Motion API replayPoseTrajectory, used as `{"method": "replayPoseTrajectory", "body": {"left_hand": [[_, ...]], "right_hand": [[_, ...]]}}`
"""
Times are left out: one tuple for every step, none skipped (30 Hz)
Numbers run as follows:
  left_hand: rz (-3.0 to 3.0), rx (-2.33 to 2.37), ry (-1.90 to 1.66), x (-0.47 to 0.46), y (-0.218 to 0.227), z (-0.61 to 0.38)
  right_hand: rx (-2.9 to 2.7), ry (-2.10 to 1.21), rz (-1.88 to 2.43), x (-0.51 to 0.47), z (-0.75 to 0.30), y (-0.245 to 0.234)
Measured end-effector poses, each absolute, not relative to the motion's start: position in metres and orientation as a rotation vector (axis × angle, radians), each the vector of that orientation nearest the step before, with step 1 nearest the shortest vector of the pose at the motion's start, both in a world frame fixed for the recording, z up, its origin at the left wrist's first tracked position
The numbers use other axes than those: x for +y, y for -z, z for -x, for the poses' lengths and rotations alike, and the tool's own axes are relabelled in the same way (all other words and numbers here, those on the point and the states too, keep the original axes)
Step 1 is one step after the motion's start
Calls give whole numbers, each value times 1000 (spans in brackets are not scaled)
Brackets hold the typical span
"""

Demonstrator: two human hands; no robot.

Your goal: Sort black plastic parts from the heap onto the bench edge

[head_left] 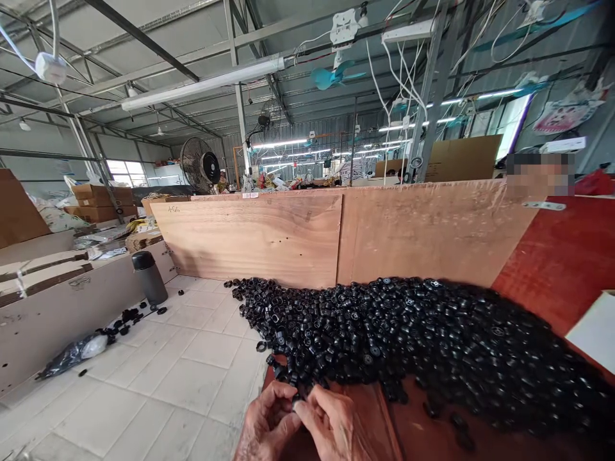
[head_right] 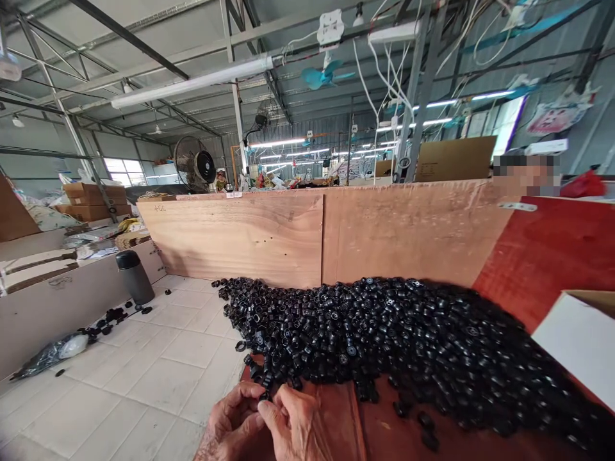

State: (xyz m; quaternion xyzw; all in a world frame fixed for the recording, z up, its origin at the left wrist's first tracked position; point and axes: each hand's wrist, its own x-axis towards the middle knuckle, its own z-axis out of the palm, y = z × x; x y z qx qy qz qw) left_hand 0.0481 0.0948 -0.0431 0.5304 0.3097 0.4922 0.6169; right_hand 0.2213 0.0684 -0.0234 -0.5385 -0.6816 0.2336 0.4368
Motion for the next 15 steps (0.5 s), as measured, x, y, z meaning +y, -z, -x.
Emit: {"method": "replayPoseTrajectory", "body": {"left_hand": [[-1223, 719, -1130, 95, 42, -47], [-1217, 728, -1131, 95, 41, -46], [-1209, 740, -1131, 95, 40, -46], [-1208, 751, -1128, 95, 39, -45], [-1207, 755, -1122, 95, 38, -44], [-1204, 752, -1115, 95, 38, -44], [-1202, 747, -1109, 95, 38, -44], [-1202, 745, -1104, 95, 37, -43], [-1203, 745, -1099, 95, 37, -43], [-1206, 748, -1096, 95, 37, -43], [-1211, 749, -1094, 95, 37, -43], [-1218, 746, -1096, 94, 37, -43], [-1226, 740, -1104, 94, 37, -43], [-1236, 729, -1120, 94, 37, -44], [-1247, 716, -1137, 93, 37, -44]], "right_hand": [[-1683, -577, 1359, 68, -221, 23], [-1666, -578, 1364, 68, -221, 23], [-1652, -589, 1347, 67, -221, 22], [-1645, -605, 1313, 67, -221, 21], [-1645, -622, 1272, 67, -220, 20], [-1644, -635, 1239, 67, -220, 19], [-1645, -648, 1221, 68, -219, 19], [-1642, -655, 1216, 68, -218, 18], [-1633, -653, 1220, 69, -217, 19], [-1627, -644, 1222, 70, -217, 20], [-1629, -633, 1220, 70, -216, 21], [-1630, -618, 1220, 70, -215, 23], [-1629, -601, 1228, 70, -214, 24], [-1628, -588, 1245, 70, -213, 25], [-1625, -585, 1267, 69, -213, 25]]}}
